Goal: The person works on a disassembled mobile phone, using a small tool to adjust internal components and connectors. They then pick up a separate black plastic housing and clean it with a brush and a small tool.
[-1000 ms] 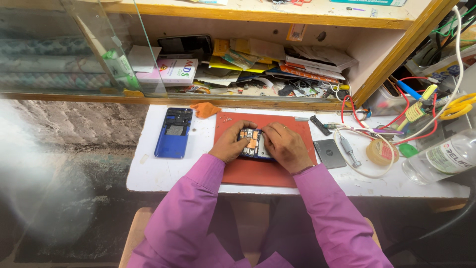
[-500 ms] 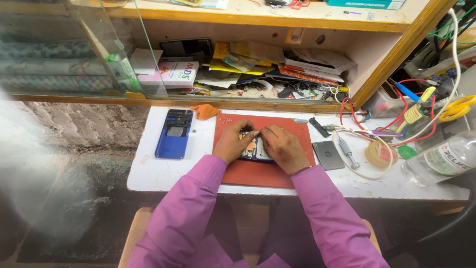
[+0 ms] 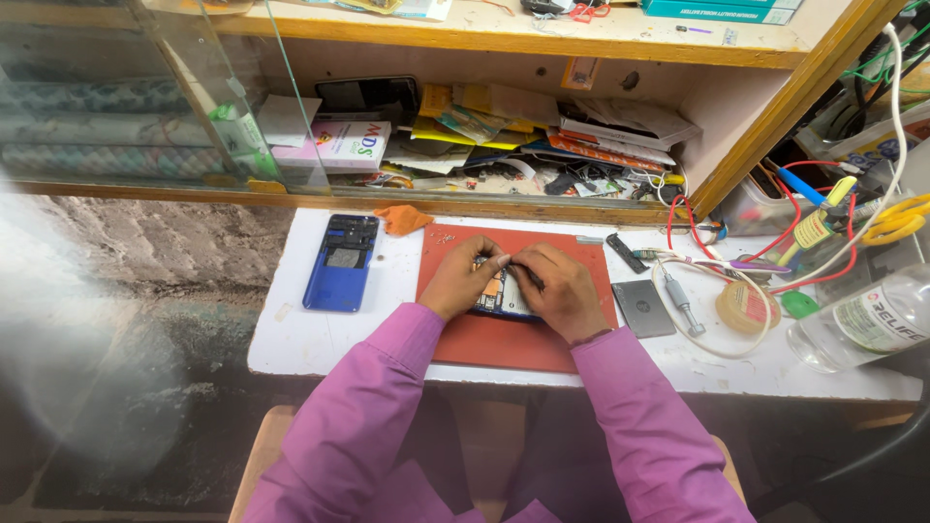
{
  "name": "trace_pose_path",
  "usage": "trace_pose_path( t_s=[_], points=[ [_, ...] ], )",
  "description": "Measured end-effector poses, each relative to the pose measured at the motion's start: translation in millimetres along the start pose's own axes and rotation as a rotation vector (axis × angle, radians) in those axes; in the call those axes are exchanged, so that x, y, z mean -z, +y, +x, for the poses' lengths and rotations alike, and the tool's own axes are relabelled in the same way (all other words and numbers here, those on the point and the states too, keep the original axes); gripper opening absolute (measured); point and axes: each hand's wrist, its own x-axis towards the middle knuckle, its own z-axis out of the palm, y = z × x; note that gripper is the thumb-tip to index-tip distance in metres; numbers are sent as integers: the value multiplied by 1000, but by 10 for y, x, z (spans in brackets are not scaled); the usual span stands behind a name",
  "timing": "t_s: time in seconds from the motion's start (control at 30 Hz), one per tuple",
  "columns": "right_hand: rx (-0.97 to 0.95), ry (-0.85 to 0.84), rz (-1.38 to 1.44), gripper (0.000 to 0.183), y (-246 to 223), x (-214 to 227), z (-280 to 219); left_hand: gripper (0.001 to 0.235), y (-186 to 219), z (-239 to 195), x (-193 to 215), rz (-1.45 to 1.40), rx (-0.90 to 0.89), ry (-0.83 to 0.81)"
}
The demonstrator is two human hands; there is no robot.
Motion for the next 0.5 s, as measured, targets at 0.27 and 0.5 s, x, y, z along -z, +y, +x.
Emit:
trace_pose_path(
  t_s=[0.27, 0.5],
  points=[
    [6, 31, 29, 13, 80, -22, -31, 22, -142, 28, -23, -177, 124, -46],
    [0, 50, -1, 10, 68, -27, -33, 17, -146, -12, -45, -326, 60, 21]
  ],
)
